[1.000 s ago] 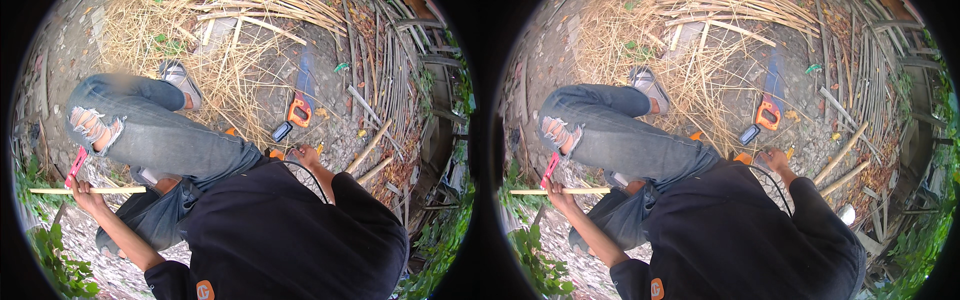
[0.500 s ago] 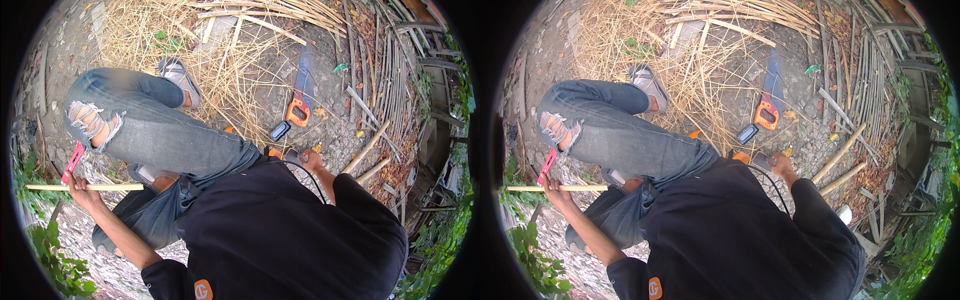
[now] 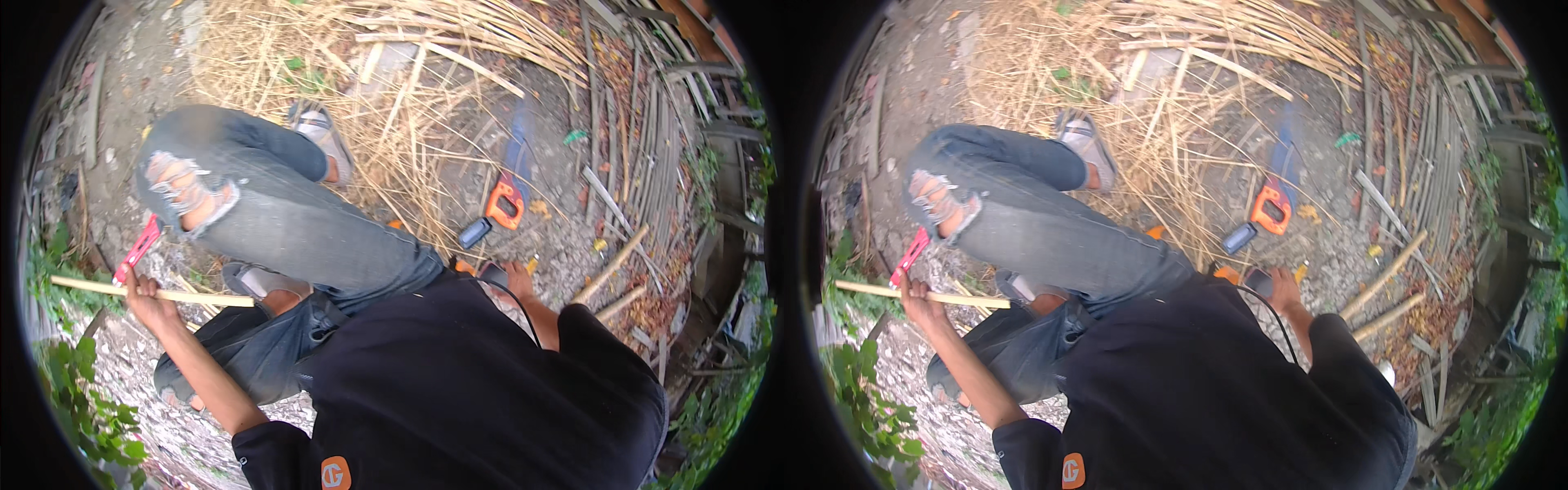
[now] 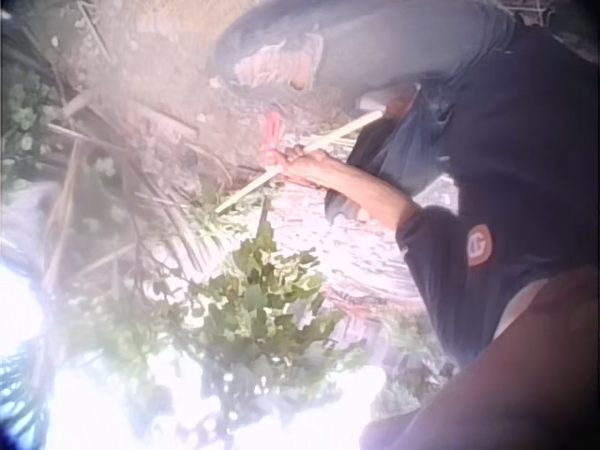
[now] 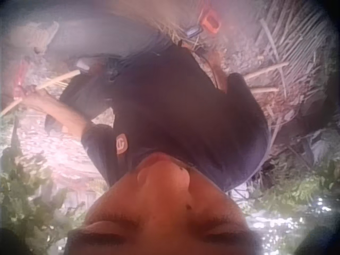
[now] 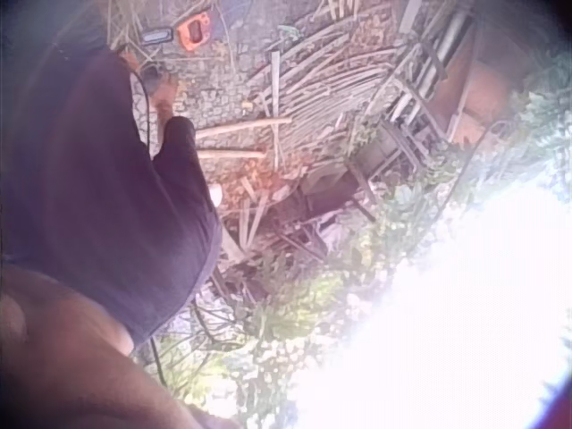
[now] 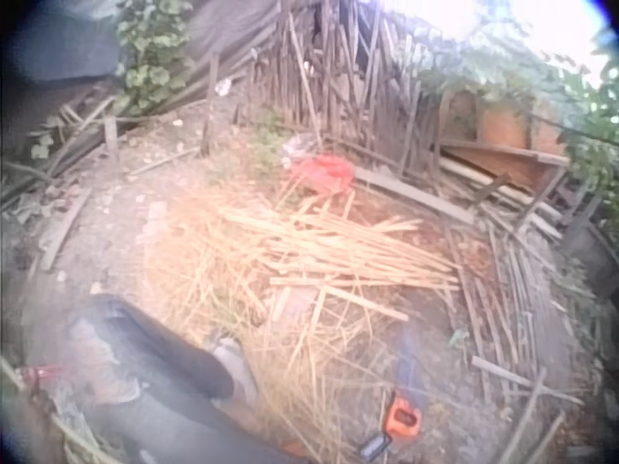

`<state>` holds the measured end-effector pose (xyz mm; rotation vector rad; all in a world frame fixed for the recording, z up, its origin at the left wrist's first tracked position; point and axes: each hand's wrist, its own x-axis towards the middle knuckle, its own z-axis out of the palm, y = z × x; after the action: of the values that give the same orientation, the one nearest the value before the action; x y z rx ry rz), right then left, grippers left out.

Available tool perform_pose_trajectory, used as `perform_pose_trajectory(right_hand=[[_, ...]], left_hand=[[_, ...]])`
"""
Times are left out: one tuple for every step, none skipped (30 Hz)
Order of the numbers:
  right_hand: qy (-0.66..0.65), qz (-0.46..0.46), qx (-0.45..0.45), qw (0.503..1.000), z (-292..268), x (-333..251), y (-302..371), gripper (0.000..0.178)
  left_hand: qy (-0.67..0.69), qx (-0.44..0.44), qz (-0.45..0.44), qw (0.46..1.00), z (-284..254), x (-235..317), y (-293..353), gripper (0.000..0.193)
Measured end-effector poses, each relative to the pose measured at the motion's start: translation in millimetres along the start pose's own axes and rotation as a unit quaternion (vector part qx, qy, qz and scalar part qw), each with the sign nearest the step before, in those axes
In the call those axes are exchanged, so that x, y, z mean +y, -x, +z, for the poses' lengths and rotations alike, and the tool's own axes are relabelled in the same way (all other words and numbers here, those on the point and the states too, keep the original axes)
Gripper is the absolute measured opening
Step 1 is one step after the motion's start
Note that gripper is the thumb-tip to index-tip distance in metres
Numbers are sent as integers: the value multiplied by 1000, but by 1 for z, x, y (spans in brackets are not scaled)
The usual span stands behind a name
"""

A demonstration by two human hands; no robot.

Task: The person sits on the ground and uses a red utility knife to shave and smooth a long, thin bamboo stick. They hold the stick with their left hand and scrape along its length with the knife in their right hand, removing thin strips of material.

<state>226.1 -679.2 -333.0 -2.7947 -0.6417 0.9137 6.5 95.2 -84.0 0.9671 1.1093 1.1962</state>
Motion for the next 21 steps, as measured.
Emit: perform_pose_trajectory(right_hand=[[25, -20, -3, 999, 1, -3, 1, 87], [29, -11, 14, 999, 12, 3, 2, 86], [36, -13, 13, 999, 31, 21, 0, 83], [-2, -13, 54, 998, 36, 12, 0, 79], [-16, 13, 44, 999, 39, 5, 1, 79], [74, -74, 129, 986, 42, 7, -4, 43], [81, -96, 147, 981, 42, 8, -12, 42], [81, -110, 156, 978, 43, 4, -20, 41], [58, -84, 128, 987, 40, 4, -27, 40], [38, -69, 111, 991, 44, 0, -35, 39], [33, -57, 94, 993, 42, -1, -42, 38], [37, -57, 83, 994, 32, 1, -52, 38], [39, -57, 70, 995, 26, 0, -60, 37], [46, -61, 60, 995, 20, 1, -71, 36], [41, -51, 56, 996, 25, 0, -77, 35], [48, -50, 43, 997, 19, 1, -85, 34], [56, -51, 28, 997, 12, 3, -93, 33], [62, -49, 14, 997, 6, 3, -103, 33], [69, -46, -2, 997, -3, 5, -110, 32], [70, -41, -17, 997, -10, 4, -119, 31], [65, -33, -38, 997, -18, 3, -128, 30]], left_hand=[[-4, 12, 15, 1000, -2, 0, 2, 25], [-11, 37, 1, 999, 4, 1, 7, 24], [-9, 29, 8, 1000, -4, 1, 10, 18], [10, 43, -15, 999, 17, 12, 27, 15], [-20, 103, 17, 994, 14, 2, 11, 22], [8, 103, 14, 995, 15, 2, 14, 27], [49, 72, 31, 996, 22, 6, 24, 35], [53, 71, 42, 995, 24, 9, 28, 37], [61, 64, 47, 995, 31, 11, 32, 40], [63, 54, 56, 995, 36, 18, 34, 40], [68, 49, 57, 995, 37, 19, 38, 41], [67, 58, 57, 994, 34, 19, 43, 41], [66, 67, 57, 994, 30, 23, 47, 42], [66, 78, 58, 993, 28, 28, 51, 42], [73, 61, 65, 993, 39, 34, 50, 42], [77, 61, 65, 993, 36, 37, 55, 42], [83, 64, 65, 992, 29, 38, 59, 43], [88, 67, 74, 991, 22, 33, 57, 43], [91, 64, 76, 991, 19, 31, 59, 43], [93, 56, 81, 991, 23, 34, 60, 43], [94, 46, 90, 990, 25, 40, 60, 44]])
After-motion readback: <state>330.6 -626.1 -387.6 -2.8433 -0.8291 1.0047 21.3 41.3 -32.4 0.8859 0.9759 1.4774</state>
